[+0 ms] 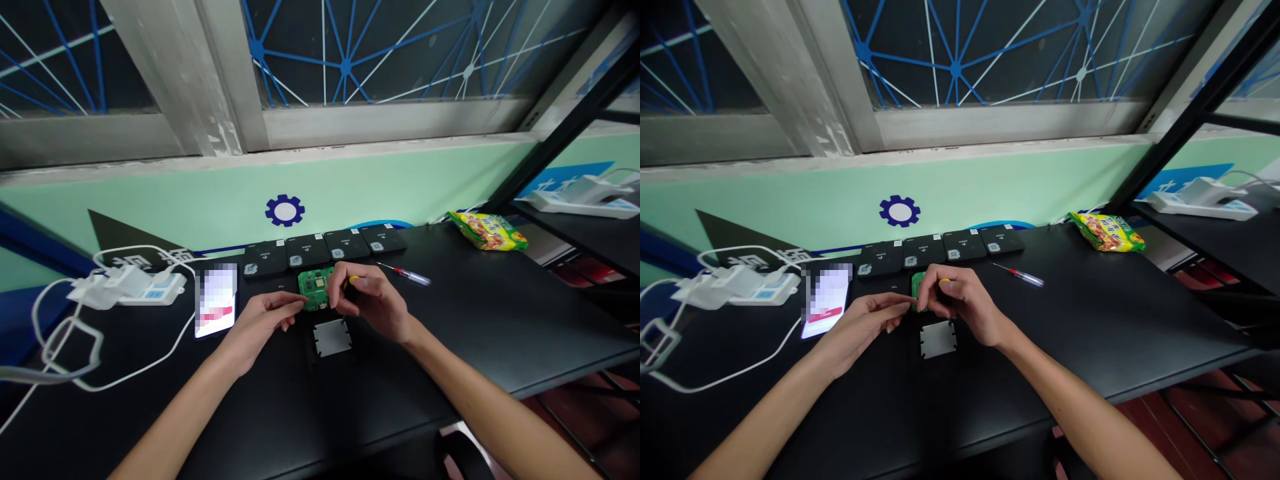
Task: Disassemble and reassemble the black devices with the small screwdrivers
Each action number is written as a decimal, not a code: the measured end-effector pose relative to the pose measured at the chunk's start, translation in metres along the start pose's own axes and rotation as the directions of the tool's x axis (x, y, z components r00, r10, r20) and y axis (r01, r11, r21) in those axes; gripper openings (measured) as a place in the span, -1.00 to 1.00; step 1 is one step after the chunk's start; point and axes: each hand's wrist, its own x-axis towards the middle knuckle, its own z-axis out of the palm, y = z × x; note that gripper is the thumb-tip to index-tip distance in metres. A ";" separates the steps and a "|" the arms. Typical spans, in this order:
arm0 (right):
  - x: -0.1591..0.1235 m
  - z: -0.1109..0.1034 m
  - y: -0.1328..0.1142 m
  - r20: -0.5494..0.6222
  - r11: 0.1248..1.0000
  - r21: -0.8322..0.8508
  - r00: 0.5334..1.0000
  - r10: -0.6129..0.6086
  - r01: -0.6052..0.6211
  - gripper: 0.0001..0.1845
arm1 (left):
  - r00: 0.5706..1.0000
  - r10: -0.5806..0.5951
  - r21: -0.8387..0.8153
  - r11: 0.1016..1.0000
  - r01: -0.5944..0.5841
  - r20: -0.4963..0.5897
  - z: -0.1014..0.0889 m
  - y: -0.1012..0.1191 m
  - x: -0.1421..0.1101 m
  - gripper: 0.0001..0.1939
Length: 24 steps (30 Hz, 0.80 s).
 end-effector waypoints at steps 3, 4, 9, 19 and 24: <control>0.000 -0.001 0.001 -0.010 1.000 0.008 1.000 0.003 -0.003 -0.65 | 1.000 0.000 0.012 1.000 0.000 -0.008 -0.001 0.000 0.001 -0.71; 0.000 -0.002 0.002 -0.013 1.000 0.010 1.000 0.002 -0.002 -0.65 | 1.000 0.000 0.016 1.000 0.000 -0.009 -0.001 0.001 0.001 -0.71; 0.000 -0.005 0.002 -0.025 1.000 0.024 1.000 0.001 0.000 -0.63 | 1.000 0.010 0.074 0.997 -0.009 -0.011 0.001 0.005 -0.002 -0.69; -0.001 -0.005 0.004 -0.020 1.000 0.027 1.000 0.017 -0.016 -0.61 | 1.000 0.001 0.161 0.987 -0.001 -0.002 0.003 0.010 -0.004 -0.69; -0.001 -0.003 0.003 -0.024 1.000 0.014 0.999 0.024 -0.024 -0.60 | 1.000 0.001 0.233 0.972 -0.007 0.027 0.002 0.006 -0.004 -0.66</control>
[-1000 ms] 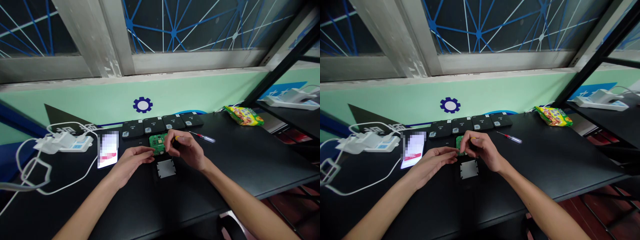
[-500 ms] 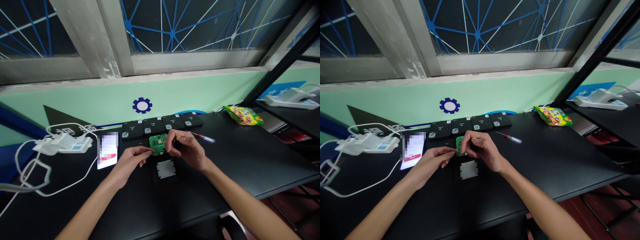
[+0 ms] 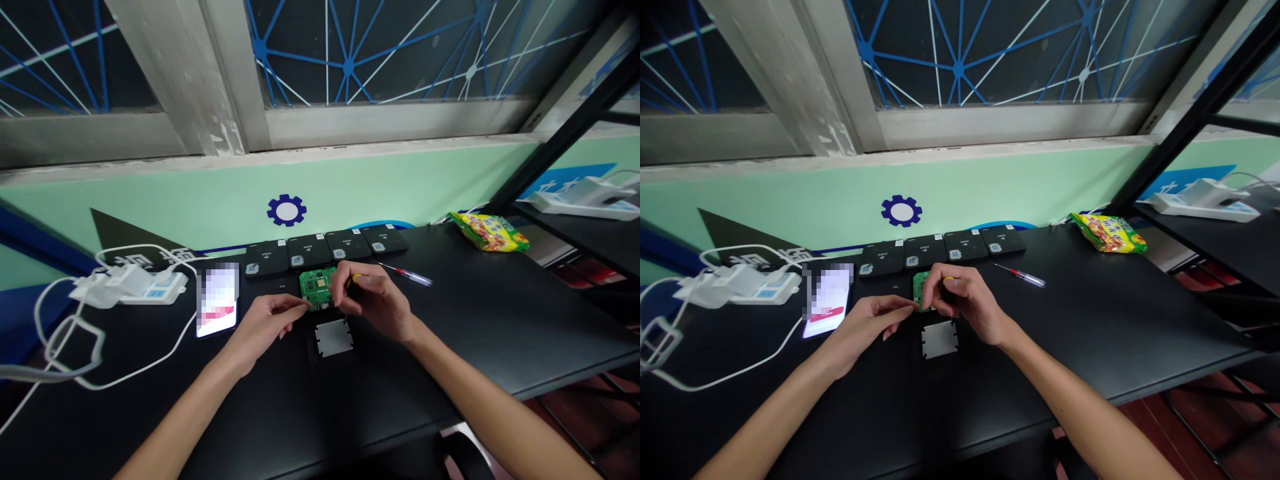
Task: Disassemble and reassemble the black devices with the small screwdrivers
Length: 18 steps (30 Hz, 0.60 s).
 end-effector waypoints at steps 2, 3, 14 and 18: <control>0.000 0.000 -0.001 -0.003 1.000 -0.008 1.000 0.003 -0.003 -0.57 | 1.000 -0.015 0.058 0.998 0.013 0.017 0.000 0.000 -0.001 -0.65; 0.000 0.000 -0.001 -0.001 1.000 -0.010 1.000 0.003 -0.003 -0.55 | 1.000 -0.014 0.084 0.996 0.012 0.027 0.000 0.000 -0.002 -0.65; 0.006 -0.008 -0.002 0.074 0.993 0.101 0.996 0.055 -0.062 -0.89 | 0.988 0.099 0.145 0.983 -0.116 0.118 0.004 -0.002 -0.004 -0.68; 0.006 -0.008 -0.002 0.060 0.991 0.123 0.997 0.050 -0.057 -0.93 | 0.990 0.071 0.231 0.968 -0.098 0.122 0.004 -0.002 -0.004 -0.67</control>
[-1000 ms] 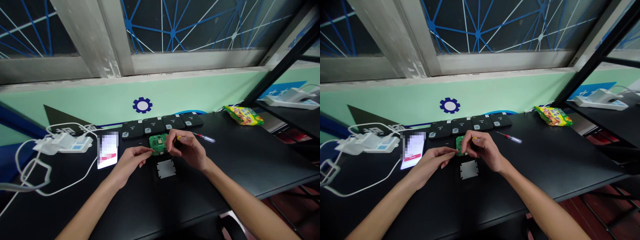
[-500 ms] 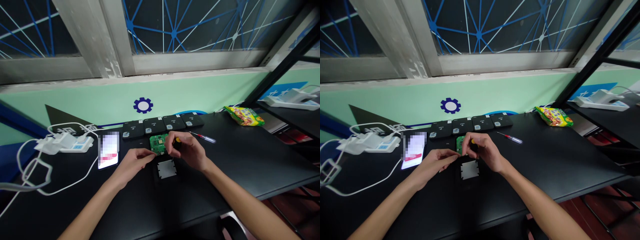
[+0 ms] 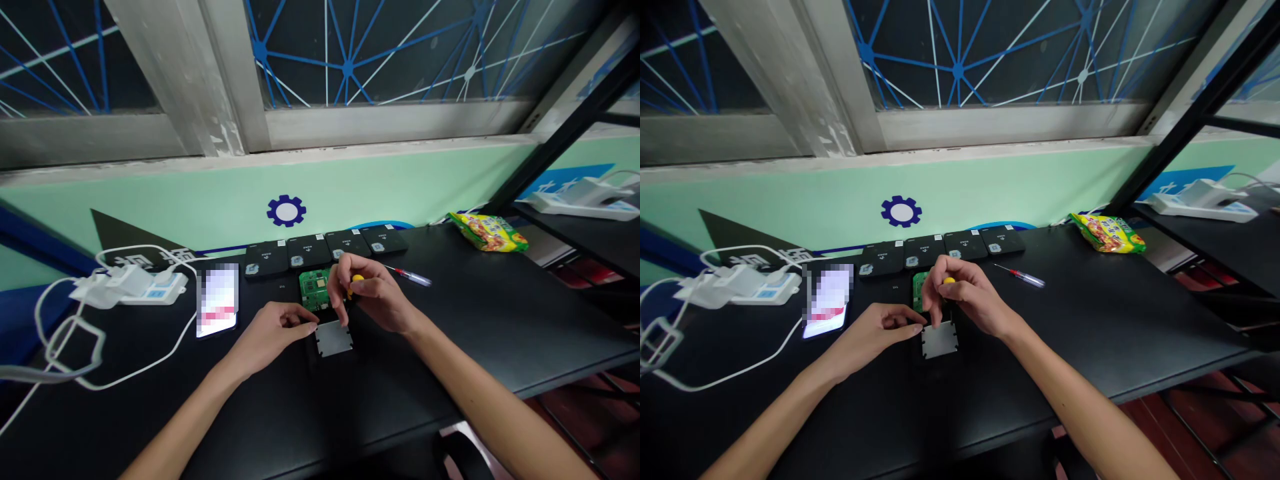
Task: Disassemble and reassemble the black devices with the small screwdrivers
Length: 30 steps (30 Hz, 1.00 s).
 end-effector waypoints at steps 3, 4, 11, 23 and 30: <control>-0.002 0.000 -0.002 -0.040 0.999 0.005 0.999 0.034 -0.034 -0.92 | 1.000 -0.006 0.042 0.999 0.005 0.002 0.000 0.000 0.000 -0.66; -0.002 0.000 -0.003 -0.049 0.999 -0.001 0.998 0.037 -0.038 -0.91 | 1.000 -0.004 0.049 0.999 0.004 0.003 0.000 0.000 0.000 -0.65; -0.002 -0.003 -0.009 0.062 0.996 -0.078 0.997 0.035 -0.031 -0.46 | 1.000 -0.009 0.124 0.992 0.008 0.007 0.003 0.003 -0.002 -0.62; 0.000 -0.008 0.000 0.055 0.998 0.034 0.997 0.046 -0.047 -0.77 | 0.995 -0.016 0.181 0.984 -0.002 0.095 0.000 0.005 -0.005 -0.38; -0.001 -0.004 -0.006 0.027 0.999 0.019 0.999 0.040 -0.041 -0.75 | 0.988 -0.023 0.185 0.983 -0.006 0.155 -0.004 0.008 -0.006 -0.35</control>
